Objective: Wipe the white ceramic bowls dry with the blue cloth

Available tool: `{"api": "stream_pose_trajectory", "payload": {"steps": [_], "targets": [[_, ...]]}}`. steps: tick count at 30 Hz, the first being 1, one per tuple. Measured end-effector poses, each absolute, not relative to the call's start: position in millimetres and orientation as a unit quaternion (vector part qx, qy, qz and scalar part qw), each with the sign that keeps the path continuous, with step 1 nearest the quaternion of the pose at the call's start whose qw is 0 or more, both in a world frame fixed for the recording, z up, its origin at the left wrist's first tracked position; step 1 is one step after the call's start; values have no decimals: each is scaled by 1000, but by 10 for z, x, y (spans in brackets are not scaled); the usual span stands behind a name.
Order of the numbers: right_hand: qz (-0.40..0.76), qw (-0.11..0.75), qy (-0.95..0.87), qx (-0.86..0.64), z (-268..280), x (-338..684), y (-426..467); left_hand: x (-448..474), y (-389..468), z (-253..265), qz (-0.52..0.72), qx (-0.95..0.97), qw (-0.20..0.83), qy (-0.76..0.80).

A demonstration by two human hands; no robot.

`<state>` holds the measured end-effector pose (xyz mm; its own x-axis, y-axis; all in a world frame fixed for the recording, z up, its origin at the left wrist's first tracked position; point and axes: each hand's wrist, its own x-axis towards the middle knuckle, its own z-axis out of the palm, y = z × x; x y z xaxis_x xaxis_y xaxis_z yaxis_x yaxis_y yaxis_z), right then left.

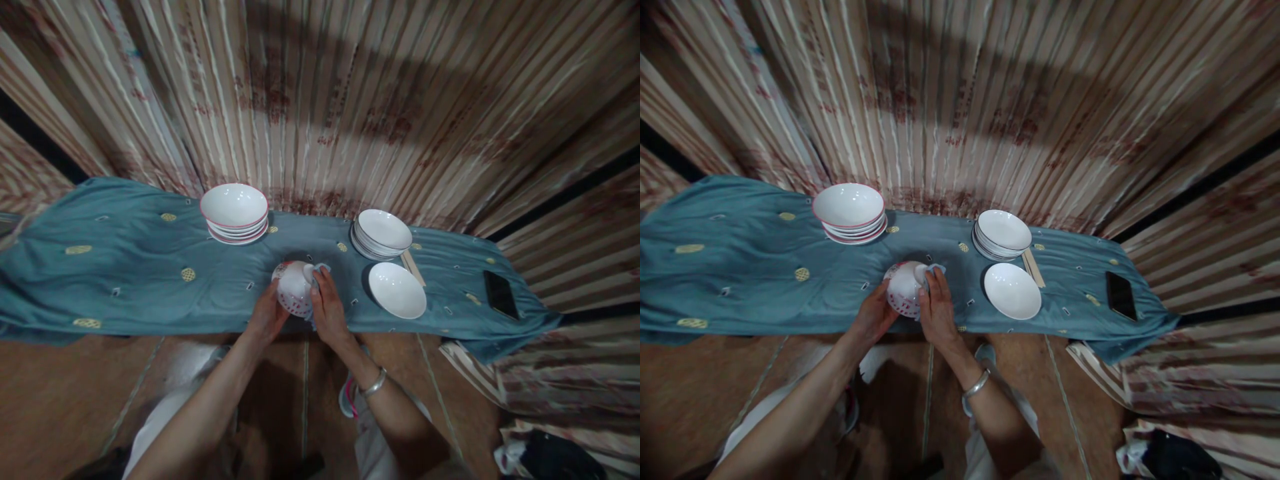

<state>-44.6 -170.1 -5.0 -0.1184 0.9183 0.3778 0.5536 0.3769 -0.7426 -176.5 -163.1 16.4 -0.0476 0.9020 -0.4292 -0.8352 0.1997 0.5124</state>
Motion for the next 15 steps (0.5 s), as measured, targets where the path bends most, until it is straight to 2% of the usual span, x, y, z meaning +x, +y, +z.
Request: {"api": "stream_pose_trajectory", "payload": {"steps": [6, 15], "targets": [[171, 401, -767, -471, 35, -430, -1684, -1741, -1660, 192, 624, 62, 691, 360], [185, 399, -779, -447, 145, -407, -1742, -1752, -1654, 152, 626, 52, 692, 356]]}}
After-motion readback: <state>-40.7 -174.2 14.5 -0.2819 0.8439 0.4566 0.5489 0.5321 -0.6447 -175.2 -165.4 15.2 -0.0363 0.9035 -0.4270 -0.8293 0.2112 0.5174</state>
